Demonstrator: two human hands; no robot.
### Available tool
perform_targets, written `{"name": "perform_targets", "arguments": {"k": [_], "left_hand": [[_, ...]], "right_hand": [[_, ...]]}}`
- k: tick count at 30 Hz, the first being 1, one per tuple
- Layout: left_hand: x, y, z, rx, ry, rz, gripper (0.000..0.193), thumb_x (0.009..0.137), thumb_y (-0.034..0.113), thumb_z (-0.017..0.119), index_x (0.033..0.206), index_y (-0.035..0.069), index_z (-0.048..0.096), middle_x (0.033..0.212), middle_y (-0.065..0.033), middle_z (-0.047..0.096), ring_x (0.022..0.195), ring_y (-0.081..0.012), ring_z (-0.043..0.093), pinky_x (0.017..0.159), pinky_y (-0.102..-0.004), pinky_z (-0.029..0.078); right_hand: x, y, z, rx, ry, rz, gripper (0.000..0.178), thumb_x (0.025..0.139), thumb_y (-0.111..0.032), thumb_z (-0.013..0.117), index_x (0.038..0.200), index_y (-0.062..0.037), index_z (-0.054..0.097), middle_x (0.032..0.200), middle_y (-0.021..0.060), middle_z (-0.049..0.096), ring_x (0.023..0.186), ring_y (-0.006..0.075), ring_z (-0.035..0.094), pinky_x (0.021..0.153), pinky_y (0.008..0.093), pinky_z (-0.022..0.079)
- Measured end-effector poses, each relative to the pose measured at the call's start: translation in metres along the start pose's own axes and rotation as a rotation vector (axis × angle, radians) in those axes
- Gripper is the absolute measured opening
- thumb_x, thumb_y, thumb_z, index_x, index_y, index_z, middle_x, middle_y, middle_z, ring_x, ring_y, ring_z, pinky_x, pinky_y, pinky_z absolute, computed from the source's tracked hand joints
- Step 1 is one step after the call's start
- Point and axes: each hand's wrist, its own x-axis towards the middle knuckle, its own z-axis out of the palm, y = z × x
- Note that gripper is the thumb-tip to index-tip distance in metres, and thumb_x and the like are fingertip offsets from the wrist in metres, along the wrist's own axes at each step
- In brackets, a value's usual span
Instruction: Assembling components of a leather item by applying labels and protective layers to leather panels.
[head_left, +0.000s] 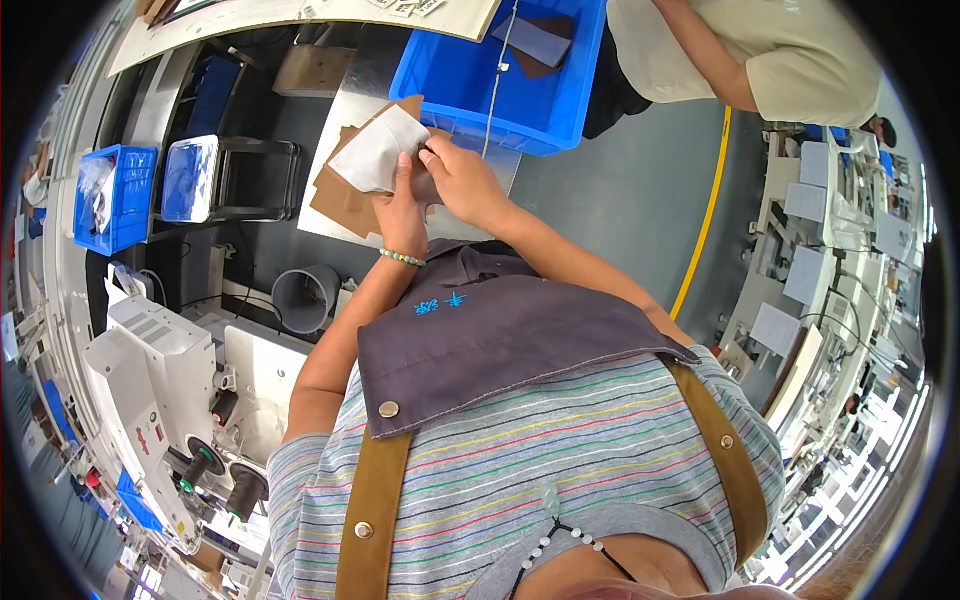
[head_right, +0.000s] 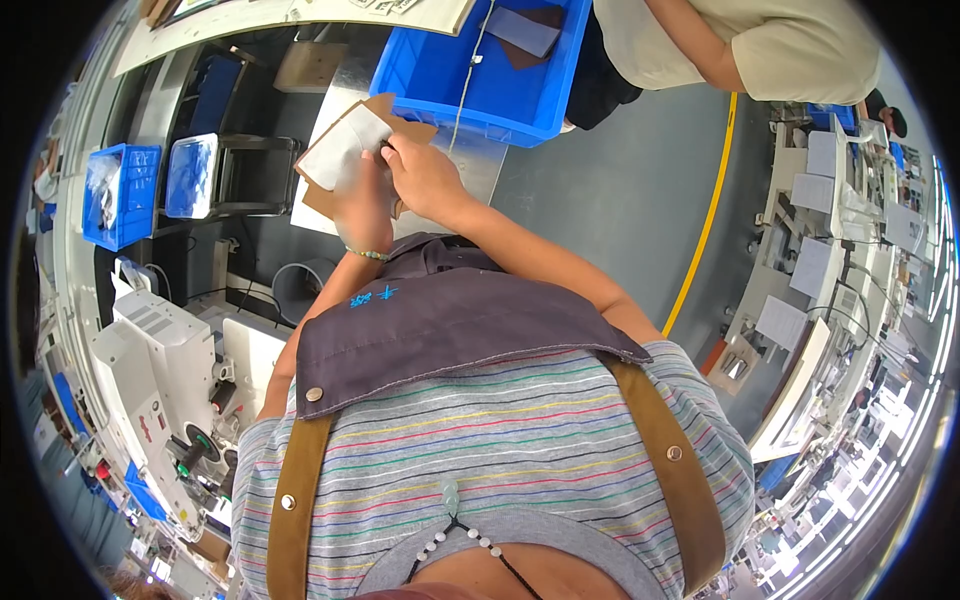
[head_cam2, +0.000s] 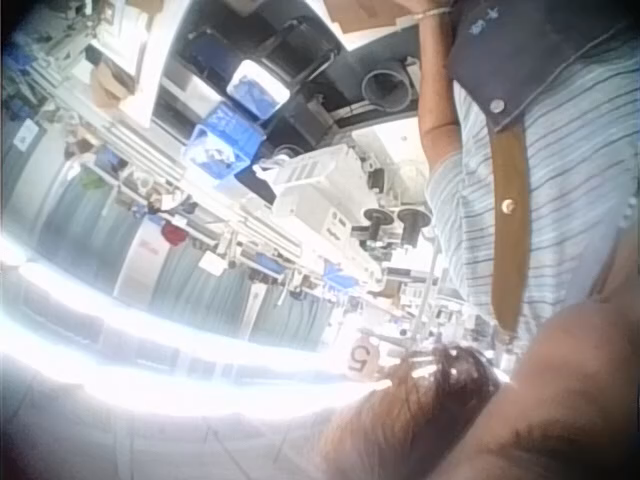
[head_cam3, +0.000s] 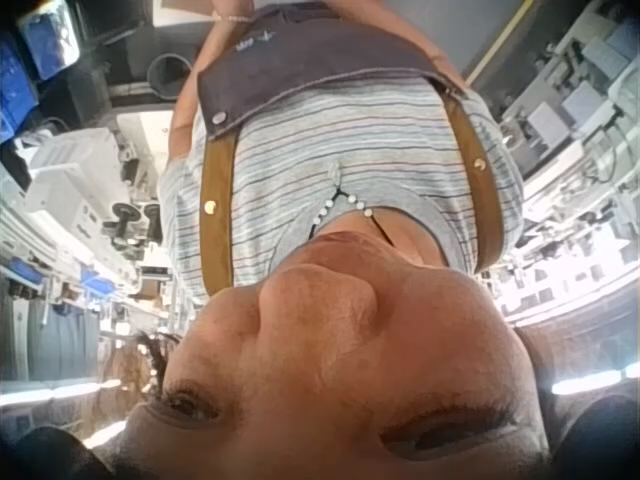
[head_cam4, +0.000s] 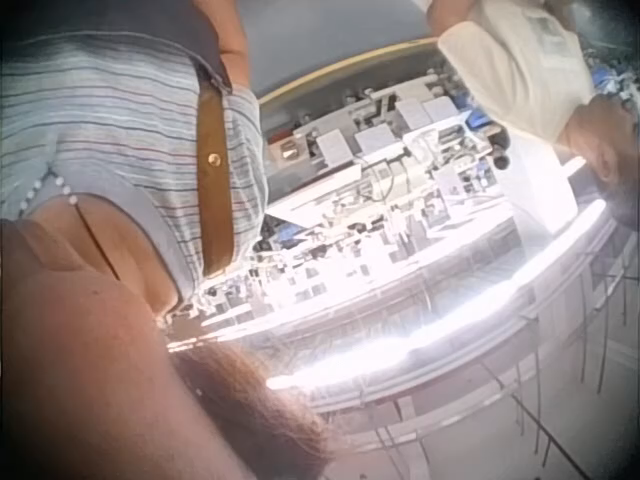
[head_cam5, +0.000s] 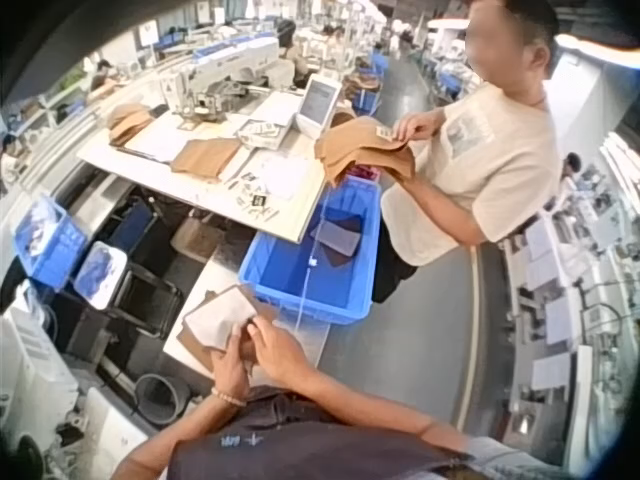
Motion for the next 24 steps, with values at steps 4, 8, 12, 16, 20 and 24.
{"name": "perform_targets", "arguments": {"k": [4,8,12,16,20,24], "left_hand": [[-0.004,0.004,0.004,-0.011,-0.028,-0.017,0.042,0.1,0.024,0.065,0.132,-0.001,0.054,0.127,-0.0091,0.061,0.113,-0.017,0.059,0.095,-0.0321,0.049],[-0.001,-0.005,-0.001,0.002,-0.019,0.016,0.042,0.1,0.023,0.065,0.133,0.0,0.053,0.128,-0.0089,0.06,0.114,-0.017,0.059,0.095,-0.0324,0.049],[0.001,-0.008,-0.005,-0.052,-0.05,0.023,0.042,0.1,0.022,0.065,0.132,-0.003,0.052,0.127,-0.0106,0.06,0.113,-0.0177,0.06,0.095,-0.0327,0.049],[-0.003,-0.001,-0.001,-0.075,-0.103,-0.038,0.043,0.103,0.031,0.059,0.131,-0.001,0.053,0.123,-0.0099,0.062,0.106,-0.0165,0.062,0.089,-0.0309,0.051],[-0.004,0.005,0.0,-0.196,-0.093,-0.183,0.047,0.104,0.041,0.053,0.128,0.0,0.056,0.115,-0.0079,0.065,0.1,-0.0154,0.063,0.082,-0.0295,0.051],[0.004,-0.011,-0.01,-0.029,-0.028,-0.186,0.053,0.104,0.048,0.05,0.118,-0.002,0.062,0.106,-0.0055,0.066,0.094,-0.0125,0.062,0.075,-0.0274,0.05]], "right_hand": [[0.002,0.009,0.001,0.013,0.002,-0.011,0.027,0.103,-0.026,0.048,0.099,-0.0008,0.056,0.085,0.025,0.064,0.082,0.0459,0.062,0.07,0.0507,0.045],[0.006,0.018,0.003,0.141,-0.049,0.011,0.025,0.103,-0.023,0.051,0.094,-0.0006,0.056,0.075,0.0119,0.062,0.069,0.0244,0.06,0.065,0.0386,0.045],[0.009,0.02,0.001,0.208,-0.104,0.072,0.026,0.1,-0.025,0.052,0.094,-0.0024,0.063,0.084,0.0201,0.067,0.079,0.037,0.064,0.07,0.0444,0.047],[0.01,0.037,0.01,0.391,-0.103,0.132,0.026,0.1,-0.024,0.053,0.093,-0.0008,0.062,0.08,0.0151,0.065,0.074,0.0271,0.063,0.067,0.0379,0.046],[0.005,0.04,0.008,0.569,-0.046,0.251,0.028,0.101,-0.026,0.052,0.094,-0.0003,0.062,0.08,0.0168,0.065,0.074,0.0289,0.063,0.068,0.0379,0.046],[-0.009,0.019,0.003,0.321,-0.059,0.049,0.026,0.104,-0.024,0.051,0.089,-0.003,0.056,0.069,0.0023,0.052,0.067,0.0133,0.053,0.062,0.0317,0.042]]}}
